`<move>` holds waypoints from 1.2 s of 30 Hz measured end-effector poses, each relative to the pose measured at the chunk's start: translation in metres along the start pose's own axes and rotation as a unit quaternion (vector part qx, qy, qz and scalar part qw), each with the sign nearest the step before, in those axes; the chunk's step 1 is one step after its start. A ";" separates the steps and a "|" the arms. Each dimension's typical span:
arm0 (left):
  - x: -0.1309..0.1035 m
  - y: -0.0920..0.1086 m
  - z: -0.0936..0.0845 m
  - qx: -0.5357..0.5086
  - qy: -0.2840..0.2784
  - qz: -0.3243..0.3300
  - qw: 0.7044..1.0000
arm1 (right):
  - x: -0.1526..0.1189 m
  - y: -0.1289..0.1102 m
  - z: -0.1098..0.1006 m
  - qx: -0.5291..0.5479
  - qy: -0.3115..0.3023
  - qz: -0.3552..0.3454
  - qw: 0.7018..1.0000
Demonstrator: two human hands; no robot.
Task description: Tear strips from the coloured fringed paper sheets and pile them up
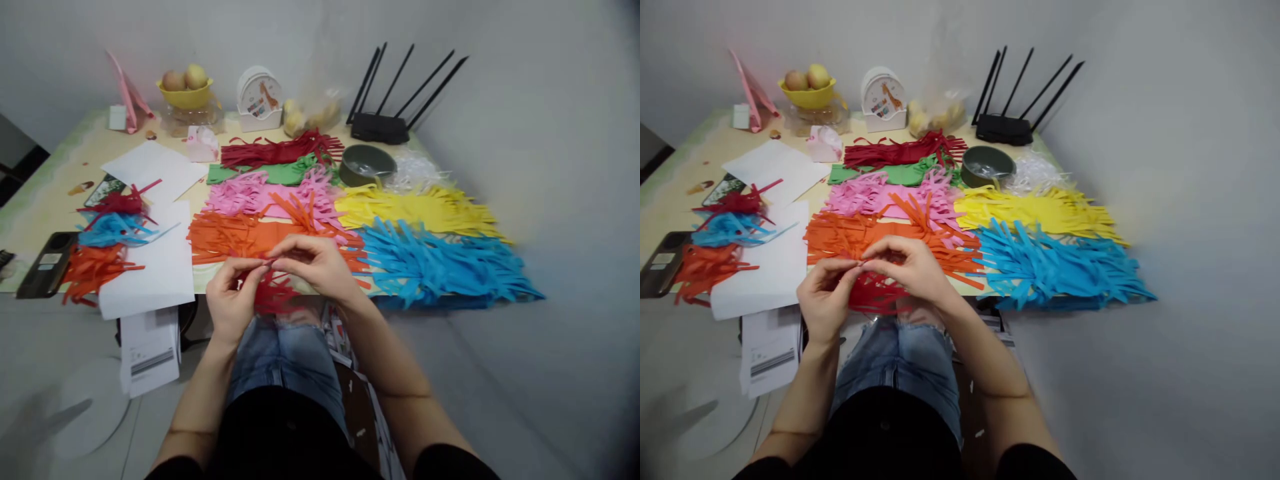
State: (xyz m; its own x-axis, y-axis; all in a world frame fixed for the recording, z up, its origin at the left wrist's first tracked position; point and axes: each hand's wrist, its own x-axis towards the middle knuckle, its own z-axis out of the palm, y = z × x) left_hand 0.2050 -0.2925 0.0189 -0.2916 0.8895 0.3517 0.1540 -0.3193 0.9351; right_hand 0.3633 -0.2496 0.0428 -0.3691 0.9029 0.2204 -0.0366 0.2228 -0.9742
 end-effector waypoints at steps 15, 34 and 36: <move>0.007 -0.023 -0.032 -0.204 -0.108 -0.242 0.942 | 0.010 -0.017 0.015 -0.176 0.016 -0.119 0.977; 0.266 -0.041 -0.152 0.396 -0.051 0.025 0.917 | 0.009 0.096 0.080 -0.119 0.091 -0.036 0.988; 0.263 -0.055 -0.158 0.397 -0.067 -0.022 0.915 | 0.007 0.111 0.080 -0.146 0.100 -0.032 0.984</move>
State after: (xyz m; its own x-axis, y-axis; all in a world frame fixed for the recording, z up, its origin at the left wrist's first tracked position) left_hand -0.0295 -0.0932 0.0671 -0.2046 0.9448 0.2559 0.7978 0.0095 0.6029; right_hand 0.2823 -0.2477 -0.0678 -0.1845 0.9311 0.3148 0.2260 0.3519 -0.9084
